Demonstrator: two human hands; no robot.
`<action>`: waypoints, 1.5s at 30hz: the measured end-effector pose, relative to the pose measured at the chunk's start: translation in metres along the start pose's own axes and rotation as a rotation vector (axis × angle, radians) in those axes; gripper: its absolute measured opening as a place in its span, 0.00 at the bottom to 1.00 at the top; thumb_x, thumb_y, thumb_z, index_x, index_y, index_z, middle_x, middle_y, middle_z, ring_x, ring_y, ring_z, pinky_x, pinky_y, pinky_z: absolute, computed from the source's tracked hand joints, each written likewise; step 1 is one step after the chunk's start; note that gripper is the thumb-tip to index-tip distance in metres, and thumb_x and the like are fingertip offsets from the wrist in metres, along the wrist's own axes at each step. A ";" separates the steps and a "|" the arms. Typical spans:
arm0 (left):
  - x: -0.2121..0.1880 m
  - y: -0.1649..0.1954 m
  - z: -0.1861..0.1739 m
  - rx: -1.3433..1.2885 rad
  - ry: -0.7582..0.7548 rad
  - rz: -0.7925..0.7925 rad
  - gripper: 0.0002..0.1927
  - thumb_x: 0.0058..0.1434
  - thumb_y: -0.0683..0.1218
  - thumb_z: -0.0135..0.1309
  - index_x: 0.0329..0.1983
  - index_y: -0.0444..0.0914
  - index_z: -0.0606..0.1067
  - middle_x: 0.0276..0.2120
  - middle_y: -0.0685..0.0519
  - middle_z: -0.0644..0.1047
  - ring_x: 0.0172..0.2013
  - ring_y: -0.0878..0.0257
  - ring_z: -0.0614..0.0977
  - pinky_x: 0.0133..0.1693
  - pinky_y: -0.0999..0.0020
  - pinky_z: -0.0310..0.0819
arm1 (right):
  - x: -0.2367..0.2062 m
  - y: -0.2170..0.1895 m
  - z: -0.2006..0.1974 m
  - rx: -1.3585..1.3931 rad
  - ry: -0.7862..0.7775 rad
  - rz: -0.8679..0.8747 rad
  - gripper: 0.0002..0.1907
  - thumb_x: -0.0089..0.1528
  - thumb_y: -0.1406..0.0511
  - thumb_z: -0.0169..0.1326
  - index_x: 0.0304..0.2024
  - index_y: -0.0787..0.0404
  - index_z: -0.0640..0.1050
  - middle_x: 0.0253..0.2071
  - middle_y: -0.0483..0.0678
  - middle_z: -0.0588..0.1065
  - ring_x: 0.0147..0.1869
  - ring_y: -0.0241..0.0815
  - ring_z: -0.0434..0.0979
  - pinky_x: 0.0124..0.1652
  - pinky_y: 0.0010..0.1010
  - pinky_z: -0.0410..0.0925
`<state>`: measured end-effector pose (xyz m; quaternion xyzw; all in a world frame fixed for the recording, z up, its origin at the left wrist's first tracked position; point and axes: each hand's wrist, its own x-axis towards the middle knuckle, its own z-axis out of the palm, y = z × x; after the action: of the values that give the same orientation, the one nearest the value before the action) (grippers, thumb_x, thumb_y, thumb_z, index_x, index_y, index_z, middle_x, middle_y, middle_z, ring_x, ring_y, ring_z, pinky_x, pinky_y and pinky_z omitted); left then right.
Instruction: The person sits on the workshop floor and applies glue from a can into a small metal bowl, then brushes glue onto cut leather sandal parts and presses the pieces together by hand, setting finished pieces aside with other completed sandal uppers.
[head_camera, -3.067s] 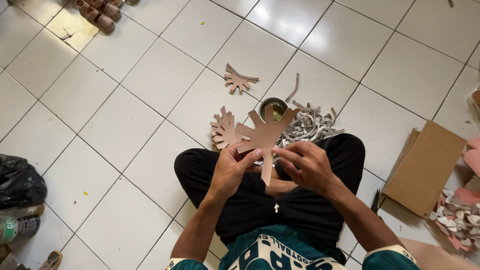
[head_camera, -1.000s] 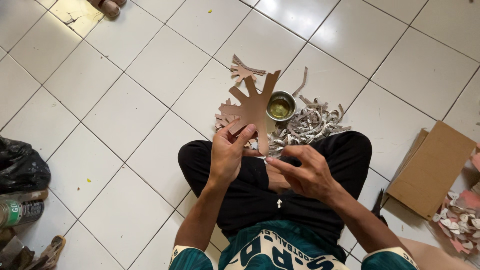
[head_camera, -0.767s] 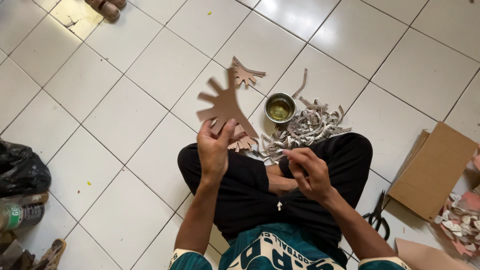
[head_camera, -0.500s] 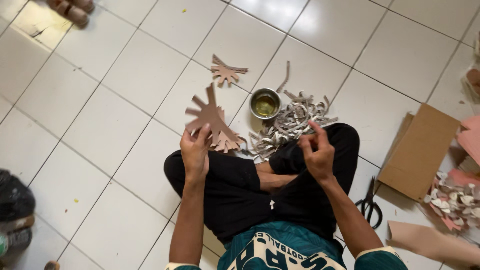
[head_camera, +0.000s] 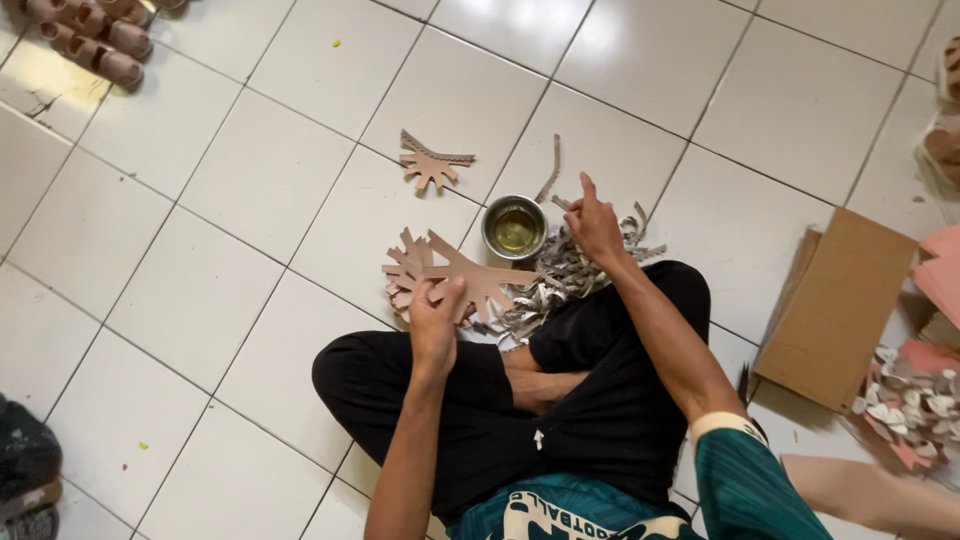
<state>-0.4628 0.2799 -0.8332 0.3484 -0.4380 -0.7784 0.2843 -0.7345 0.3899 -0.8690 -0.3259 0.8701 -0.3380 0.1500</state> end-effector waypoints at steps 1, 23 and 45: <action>0.000 -0.001 0.001 0.039 0.010 0.004 0.16 0.66 0.40 0.59 0.53 0.28 0.73 0.42 0.46 0.78 0.39 0.63 0.82 0.40 0.72 0.83 | 0.005 -0.001 0.007 -0.070 0.040 -0.084 0.42 0.62 0.67 0.60 0.73 0.69 0.55 0.40 0.58 0.80 0.38 0.55 0.83 0.38 0.42 0.77; -0.017 -0.014 0.022 0.178 -0.114 -0.127 0.18 0.70 0.43 0.55 0.58 0.26 0.76 0.35 0.53 0.78 0.32 0.69 0.76 0.33 0.76 0.71 | -0.052 -0.010 -0.111 0.653 0.149 0.016 0.39 0.68 0.66 0.56 0.75 0.71 0.52 0.40 0.53 0.78 0.44 0.44 0.85 0.45 0.30 0.79; -0.044 -0.027 0.047 -0.071 -0.362 -0.274 0.17 0.73 0.43 0.43 0.61 0.30 0.71 0.45 0.46 0.81 0.42 0.61 0.84 0.41 0.69 0.82 | -0.156 -0.104 -0.097 0.536 -0.281 -0.089 0.40 0.60 0.71 0.61 0.71 0.66 0.59 0.42 0.52 0.79 0.47 0.43 0.85 0.47 0.31 0.80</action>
<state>-0.4774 0.3476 -0.8266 0.2489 -0.4028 -0.8745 0.1049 -0.6165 0.4835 -0.7206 -0.3561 0.7057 -0.5131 0.3346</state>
